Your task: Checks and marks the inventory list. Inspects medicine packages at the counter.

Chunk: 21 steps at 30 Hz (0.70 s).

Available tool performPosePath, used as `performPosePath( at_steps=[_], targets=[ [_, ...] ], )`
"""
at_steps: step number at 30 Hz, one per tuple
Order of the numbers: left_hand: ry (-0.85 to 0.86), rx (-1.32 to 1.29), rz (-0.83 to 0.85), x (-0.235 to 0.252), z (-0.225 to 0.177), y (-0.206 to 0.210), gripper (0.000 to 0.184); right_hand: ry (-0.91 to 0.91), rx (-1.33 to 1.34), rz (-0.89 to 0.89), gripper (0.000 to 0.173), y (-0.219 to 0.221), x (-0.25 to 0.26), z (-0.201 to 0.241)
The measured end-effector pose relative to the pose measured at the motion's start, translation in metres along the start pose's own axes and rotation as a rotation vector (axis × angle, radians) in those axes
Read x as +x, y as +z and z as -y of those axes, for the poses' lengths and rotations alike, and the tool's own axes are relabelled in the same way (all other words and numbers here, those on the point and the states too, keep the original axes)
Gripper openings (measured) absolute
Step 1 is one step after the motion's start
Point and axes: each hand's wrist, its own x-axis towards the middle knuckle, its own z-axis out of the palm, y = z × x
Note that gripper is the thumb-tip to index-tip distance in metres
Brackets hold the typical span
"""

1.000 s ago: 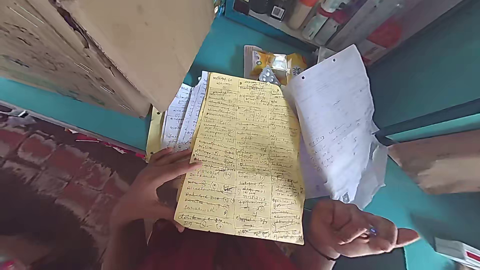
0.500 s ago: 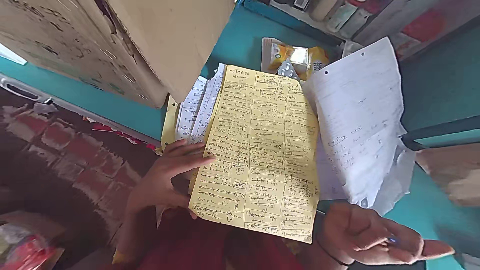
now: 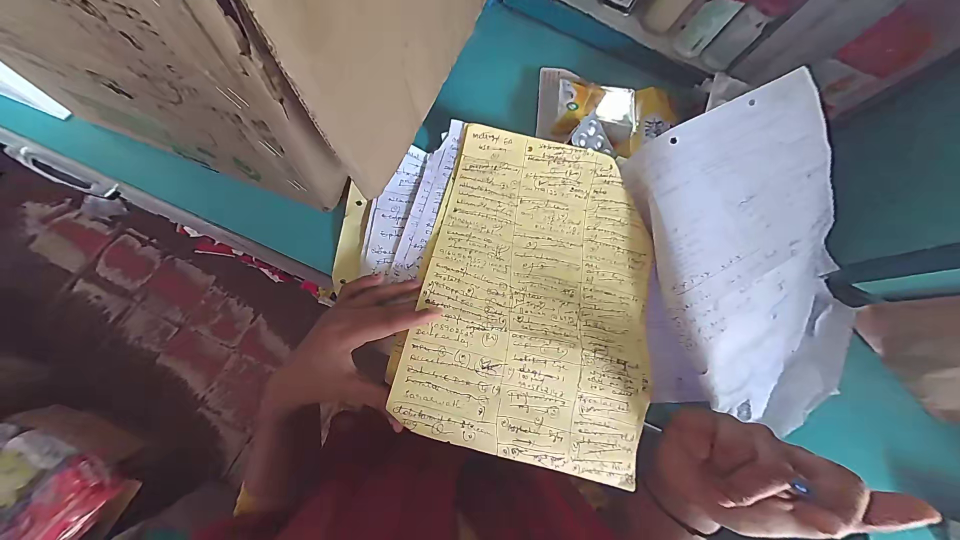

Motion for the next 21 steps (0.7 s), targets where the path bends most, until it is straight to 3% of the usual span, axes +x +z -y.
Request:
performPosePath(
  at_steps=[13, 16, 18, 21],
  targets=[
    [0.011, -0.012, -0.003, 0.001, 0.000, 0.000, 0.079, 0.040, -0.031, 0.040, 0.059, 0.003, 0.003, 0.000],
    [-0.004, -0.026, -0.005, 0.001, 0.001, 0.001, 0.080, 0.068, -0.065, -0.024, 0.045, 0.009, 0.004, -0.001],
    [-0.015, -0.041, -0.003, 0.001, 0.001, 0.001, 0.082, 0.112, -0.226, -0.024, 0.035, 0.012, 0.004, -0.001],
    [-0.020, -0.053, 0.007, 0.001, 0.001, 0.000, 0.086, 0.177, -0.739, 0.058, 0.036, 0.020, 0.002, 0.008]
  ],
)
